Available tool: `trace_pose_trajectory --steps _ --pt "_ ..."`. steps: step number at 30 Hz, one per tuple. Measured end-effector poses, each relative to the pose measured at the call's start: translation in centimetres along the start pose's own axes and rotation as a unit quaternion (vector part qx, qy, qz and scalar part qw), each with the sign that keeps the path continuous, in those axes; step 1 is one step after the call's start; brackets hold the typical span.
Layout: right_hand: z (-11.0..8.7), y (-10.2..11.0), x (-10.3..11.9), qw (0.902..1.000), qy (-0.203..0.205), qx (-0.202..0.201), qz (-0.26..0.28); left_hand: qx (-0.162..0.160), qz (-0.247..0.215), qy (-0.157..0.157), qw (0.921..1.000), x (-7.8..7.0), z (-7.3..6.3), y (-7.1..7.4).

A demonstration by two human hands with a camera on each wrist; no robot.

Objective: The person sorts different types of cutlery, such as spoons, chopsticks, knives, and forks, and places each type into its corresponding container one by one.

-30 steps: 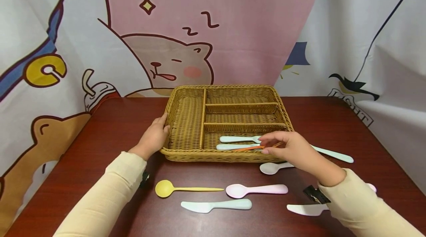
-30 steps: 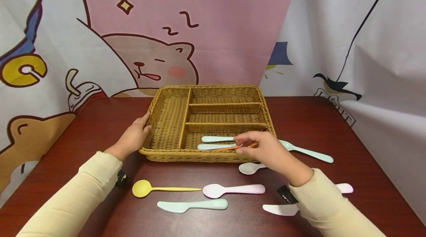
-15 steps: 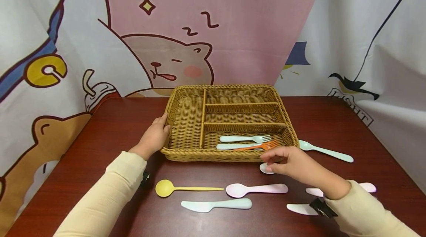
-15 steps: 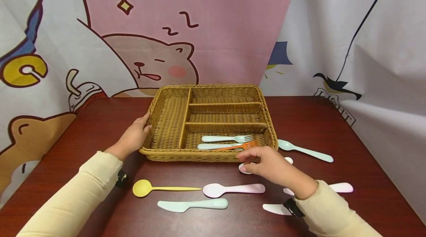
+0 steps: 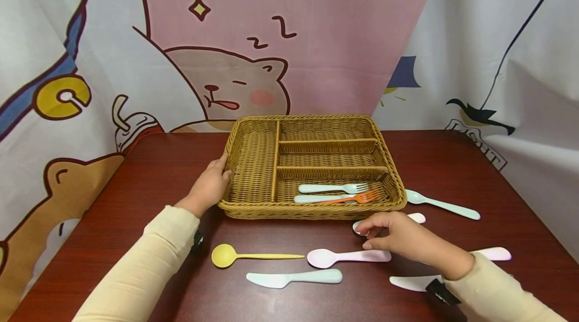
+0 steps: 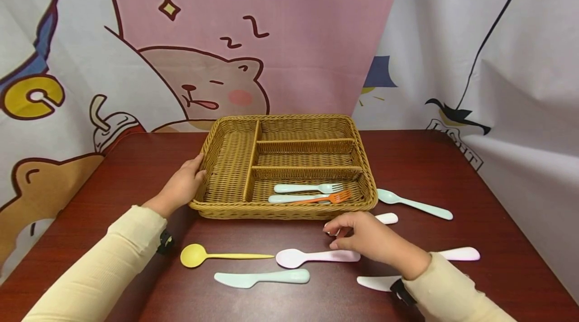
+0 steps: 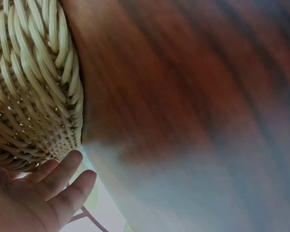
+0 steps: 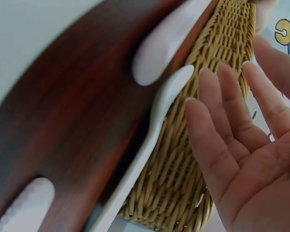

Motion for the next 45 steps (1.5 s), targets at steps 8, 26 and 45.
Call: trace_pose_trajectory --steps 8,26,45 --pt "-0.3 -0.6 -0.3 0.9983 -0.006 0.039 -0.042 -0.006 0.004 -0.01 0.9999 -0.1 0.0 0.1" --pt "-0.4 -1.4 -0.3 0.9924 0.011 0.026 -0.12 -0.008 0.006 -0.01 0.9999 -0.1 0.1 0.0" --pt "-0.6 -2.1 0.7 0.9784 0.042 0.001 -0.202 0.001 -0.001 0.002 1.0 0.2 0.0 -0.1"
Point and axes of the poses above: each hand's wrist, its own z-axis towards the middle knuckle, its own y-axis out of the back of the hand, x = y × z, the point moved 4 cm from there along z, towards the middle knuckle, and after that the axes turned 14 degrees about -z, right-handed, at the moved point
